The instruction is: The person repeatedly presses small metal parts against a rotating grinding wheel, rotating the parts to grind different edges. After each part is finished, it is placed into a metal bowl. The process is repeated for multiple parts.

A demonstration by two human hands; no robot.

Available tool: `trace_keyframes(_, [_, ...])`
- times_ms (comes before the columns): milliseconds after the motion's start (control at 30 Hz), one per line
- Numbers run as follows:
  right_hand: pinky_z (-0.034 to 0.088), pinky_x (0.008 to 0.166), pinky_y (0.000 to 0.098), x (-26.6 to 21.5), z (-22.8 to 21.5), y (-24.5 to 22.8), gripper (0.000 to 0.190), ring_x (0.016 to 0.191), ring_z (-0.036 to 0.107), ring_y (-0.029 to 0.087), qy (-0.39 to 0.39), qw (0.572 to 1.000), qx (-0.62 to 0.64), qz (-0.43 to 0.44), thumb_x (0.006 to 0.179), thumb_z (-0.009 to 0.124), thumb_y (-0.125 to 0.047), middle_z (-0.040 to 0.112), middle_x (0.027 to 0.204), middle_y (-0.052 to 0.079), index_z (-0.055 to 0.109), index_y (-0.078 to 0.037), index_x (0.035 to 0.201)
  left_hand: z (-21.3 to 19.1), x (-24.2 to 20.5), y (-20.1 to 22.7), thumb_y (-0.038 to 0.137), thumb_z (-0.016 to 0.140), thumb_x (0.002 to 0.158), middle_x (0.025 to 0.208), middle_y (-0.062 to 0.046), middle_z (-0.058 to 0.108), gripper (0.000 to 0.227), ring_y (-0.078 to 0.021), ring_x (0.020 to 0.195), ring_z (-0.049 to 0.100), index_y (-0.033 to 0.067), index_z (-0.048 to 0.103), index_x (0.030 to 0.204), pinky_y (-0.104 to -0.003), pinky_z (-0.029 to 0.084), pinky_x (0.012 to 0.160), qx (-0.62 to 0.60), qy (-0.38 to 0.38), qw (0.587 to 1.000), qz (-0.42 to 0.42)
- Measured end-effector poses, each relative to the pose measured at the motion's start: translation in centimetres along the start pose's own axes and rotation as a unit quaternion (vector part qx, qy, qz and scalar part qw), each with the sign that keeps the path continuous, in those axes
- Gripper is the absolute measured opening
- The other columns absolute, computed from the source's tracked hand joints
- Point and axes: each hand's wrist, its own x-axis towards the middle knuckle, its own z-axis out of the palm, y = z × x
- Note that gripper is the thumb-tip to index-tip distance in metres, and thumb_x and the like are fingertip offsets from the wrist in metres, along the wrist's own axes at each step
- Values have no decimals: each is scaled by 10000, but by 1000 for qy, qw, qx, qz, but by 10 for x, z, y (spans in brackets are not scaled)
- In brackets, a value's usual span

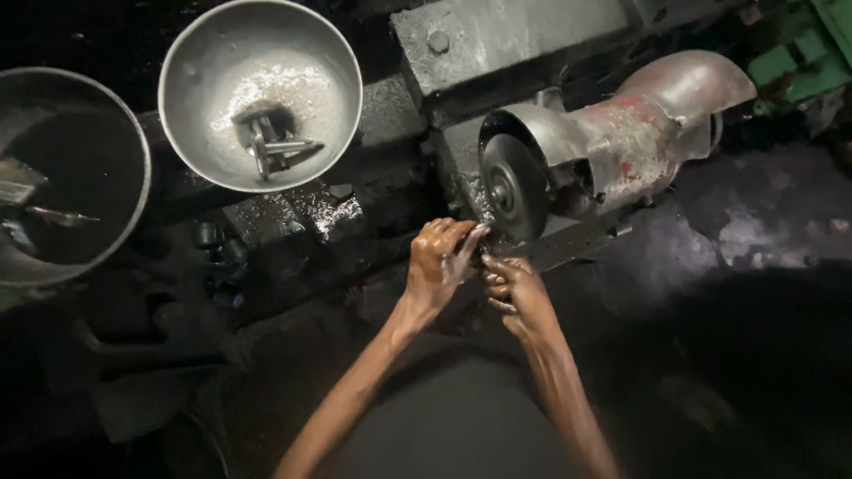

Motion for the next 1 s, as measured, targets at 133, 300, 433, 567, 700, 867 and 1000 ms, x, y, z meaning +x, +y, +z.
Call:
trace_keyframes(133, [154, 321, 178, -5, 7, -4, 161, 420, 286, -21, 12, 999, 26, 25, 1012, 564, -130, 368, 596, -106, 571, -81, 859, -3, -20, 2, 91, 776, 882, 950, -165, 732, 229, -299, 850, 727, -20, 729, 1077, -386, 565, 729, -85, 37, 989, -119])
trace_keyframes(300, [173, 332, 178, -12, 8, -4, 182, 434, 297, -26, 22, 998, 58, 34, 1044, 557, -160, 373, 606, -108, 627, -2, 987, -1, -41, -9, 42, 732, 936, 1072, -163, 745, 229, -266, 933, 761, -39, 709, 1149, -343, 604, 791, -125, 55, 984, -111])
trace_keyframes(433, [172, 324, 180, -9, 6, -6, 199, 416, 293, -26, 21, 995, 80, 52, 1020, 555, -169, 377, 597, -110, 646, 4, 983, 6, -34, -14, 22, 739, 932, 996, -156, 741, 224, -253, 812, 737, -35, 736, 1149, -335, 567, 693, -67, -48, 984, -156])
trace_keyframes(567, [169, 335, 183, -6, 7, -5, 150, 421, 296, -17, 26, 999, 14, 26, 1003, 573, -137, 370, 593, -107, 648, -18, 951, 1, -34, -21, 1, 750, 903, 1027, -144, 754, 219, -250, 875, 765, -39, 727, 1117, -314, 599, 744, -99, 6, 987, -124])
trace_keyframes(700, [169, 344, 195, -8, 8, 1, 237, 428, 297, -4, 9, 1000, -22, -10, 1034, 605, -118, 387, 611, -93, 529, -81, 813, -8, -48, -24, -30, 751, 865, 1081, -172, 741, 252, -304, 946, 759, -50, 703, 1112, -343, 608, 806, -108, 48, 991, -63])
trace_keyframes(867, [181, 343, 208, -10, 4, 12, 235, 409, 300, 7, 68, 994, -86, -22, 1005, 601, -132, 379, 577, -86, 549, -101, 778, -2, -22, -11, 48, 777, 909, 998, -175, 734, 233, -327, 909, 726, -41, 704, 1112, -387, 581, 807, -33, -27, 999, -32])
trace_keyframes(1000, [205, 352, 215, -12, -1, 20, 113, 415, 351, 21, 130, 985, -103, -37, 952, 577, -94, 433, 592, -76, 588, -131, 846, 10, -7, -1, 77, 760, 927, 1032, -202, 719, 247, -351, 960, 697, -46, 698, 1132, -412, 558, 850, 6, -42, 999, -2])
